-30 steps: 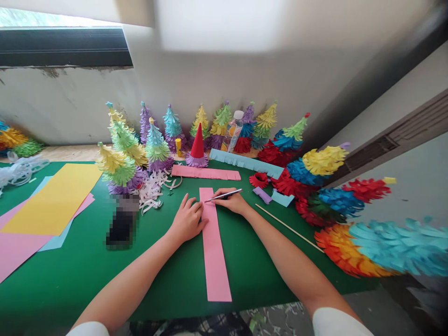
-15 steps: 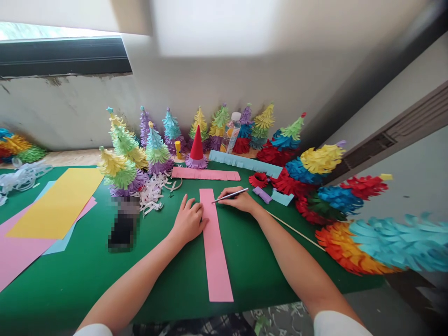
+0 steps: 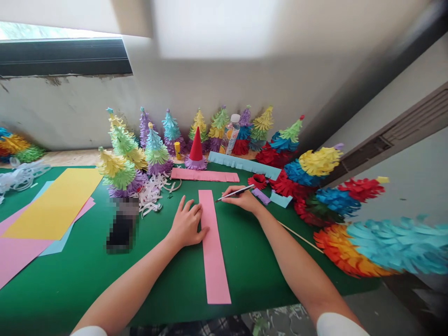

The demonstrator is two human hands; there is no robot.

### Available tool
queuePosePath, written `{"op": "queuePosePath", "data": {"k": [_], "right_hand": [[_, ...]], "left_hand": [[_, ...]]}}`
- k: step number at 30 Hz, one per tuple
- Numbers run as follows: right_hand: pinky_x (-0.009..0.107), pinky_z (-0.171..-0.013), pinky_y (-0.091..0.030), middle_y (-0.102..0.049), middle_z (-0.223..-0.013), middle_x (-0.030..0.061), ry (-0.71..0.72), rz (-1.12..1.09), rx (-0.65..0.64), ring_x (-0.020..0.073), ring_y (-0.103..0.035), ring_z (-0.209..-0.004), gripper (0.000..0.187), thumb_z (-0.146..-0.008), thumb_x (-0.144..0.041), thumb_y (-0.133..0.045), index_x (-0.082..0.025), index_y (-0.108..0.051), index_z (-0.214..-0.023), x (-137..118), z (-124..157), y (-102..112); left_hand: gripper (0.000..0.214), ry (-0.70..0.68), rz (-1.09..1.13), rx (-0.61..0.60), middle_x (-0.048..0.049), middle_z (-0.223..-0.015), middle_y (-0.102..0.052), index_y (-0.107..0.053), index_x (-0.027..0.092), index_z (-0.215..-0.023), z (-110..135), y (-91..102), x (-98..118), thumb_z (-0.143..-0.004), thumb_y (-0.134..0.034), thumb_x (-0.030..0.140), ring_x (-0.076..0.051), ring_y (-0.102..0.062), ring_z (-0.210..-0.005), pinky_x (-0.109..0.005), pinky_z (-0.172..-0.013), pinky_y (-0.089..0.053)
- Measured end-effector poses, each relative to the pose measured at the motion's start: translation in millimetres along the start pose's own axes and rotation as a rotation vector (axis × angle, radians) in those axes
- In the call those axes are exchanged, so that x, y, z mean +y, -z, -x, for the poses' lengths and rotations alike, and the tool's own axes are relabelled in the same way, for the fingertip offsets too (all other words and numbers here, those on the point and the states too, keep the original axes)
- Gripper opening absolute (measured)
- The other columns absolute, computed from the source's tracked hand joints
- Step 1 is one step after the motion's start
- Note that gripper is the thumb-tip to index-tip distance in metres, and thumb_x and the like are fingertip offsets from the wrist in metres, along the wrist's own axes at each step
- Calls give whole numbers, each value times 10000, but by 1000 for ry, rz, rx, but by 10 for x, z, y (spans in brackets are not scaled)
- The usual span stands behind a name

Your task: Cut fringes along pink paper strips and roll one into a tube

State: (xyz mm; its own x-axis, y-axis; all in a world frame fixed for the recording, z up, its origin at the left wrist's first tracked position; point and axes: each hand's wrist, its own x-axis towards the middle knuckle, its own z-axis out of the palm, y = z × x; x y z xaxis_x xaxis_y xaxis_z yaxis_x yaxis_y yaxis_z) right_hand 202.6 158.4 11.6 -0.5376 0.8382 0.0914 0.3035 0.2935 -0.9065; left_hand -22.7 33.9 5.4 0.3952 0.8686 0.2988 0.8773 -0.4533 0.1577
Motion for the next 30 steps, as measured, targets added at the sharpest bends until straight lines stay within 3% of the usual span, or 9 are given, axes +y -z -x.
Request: {"op": "queuePosePath", "data": {"k": [4,9,30], "right_hand": [[298,-621,-489,-697,-720,44,8,-50,61,182,-623,-669,280,-647,-432,-757,-178,-690,-743,16,-35,-186],[293,-599,-491,-693,-713,40,24,-82,41,171,-613,-639,313,-641,-471,-755,-179,-691,-734,63,-59,-334],[305,-629,-501,-713,-740,47,3,-12,-19,185,-634,-675,286,-673,-450,-740,-183,-715,-772,-1,-47,-377]], "left_hand": [[531,-13,-17,-6,-130,-1252,-576,-588,116,-1202,11,-26,-10,-810,-518,468,-344,-450,-1201,-556,-1135,-169],[448,-60,-2,8,-108,-1154,-625,-623,140,-1144,21,-47,-20,-830,-519,442,-321,-465,-1191,-539,-1147,-166],[527,-53,13,-15,-121,-1205,-602,-579,126,-1223,29,-49,-19,-815,-534,455,-331,-460,-1192,-542,-1141,-167]]}}
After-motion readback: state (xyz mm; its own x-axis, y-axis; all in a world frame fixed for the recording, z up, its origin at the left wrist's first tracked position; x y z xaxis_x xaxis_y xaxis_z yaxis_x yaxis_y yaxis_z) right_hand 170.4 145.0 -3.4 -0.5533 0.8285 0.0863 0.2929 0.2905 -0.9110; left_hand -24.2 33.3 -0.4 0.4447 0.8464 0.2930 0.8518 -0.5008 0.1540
